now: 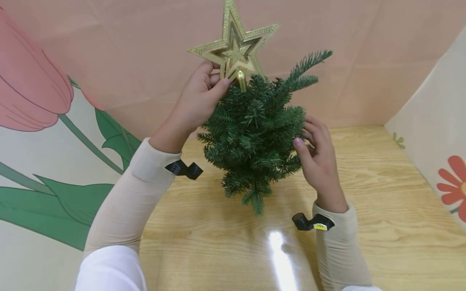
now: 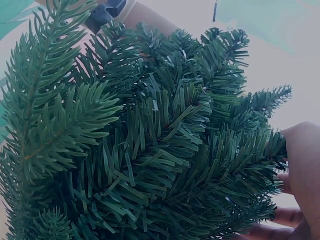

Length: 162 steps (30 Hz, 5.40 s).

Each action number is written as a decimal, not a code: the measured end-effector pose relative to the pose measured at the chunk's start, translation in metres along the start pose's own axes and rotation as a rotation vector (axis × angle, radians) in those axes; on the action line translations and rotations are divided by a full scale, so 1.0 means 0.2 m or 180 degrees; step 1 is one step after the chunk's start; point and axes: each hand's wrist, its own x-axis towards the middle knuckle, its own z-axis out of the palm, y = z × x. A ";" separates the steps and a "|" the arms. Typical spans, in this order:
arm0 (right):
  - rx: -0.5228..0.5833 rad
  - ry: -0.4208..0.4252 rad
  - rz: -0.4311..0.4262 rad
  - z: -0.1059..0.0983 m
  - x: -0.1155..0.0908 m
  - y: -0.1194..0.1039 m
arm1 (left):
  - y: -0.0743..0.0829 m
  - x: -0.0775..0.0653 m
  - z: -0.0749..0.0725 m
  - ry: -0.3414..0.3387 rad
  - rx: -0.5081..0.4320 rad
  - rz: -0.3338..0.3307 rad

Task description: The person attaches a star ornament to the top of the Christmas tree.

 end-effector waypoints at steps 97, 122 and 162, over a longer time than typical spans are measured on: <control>0.0199 -0.0031 -0.0046 0.01 0.02 0.02 | 0.05 0.00 -0.01 -0.0149 0.0769 -0.0460; 0.0170 -0.0074 -0.0026 0.00 0.02 0.02 | 0.05 -0.01 -0.03 -0.0259 0.1006 -0.0498; 0.0089 -0.0128 -0.0203 -0.01 0.02 0.02 | 0.00 0.01 0.00 0.0416 -0.0302 0.0032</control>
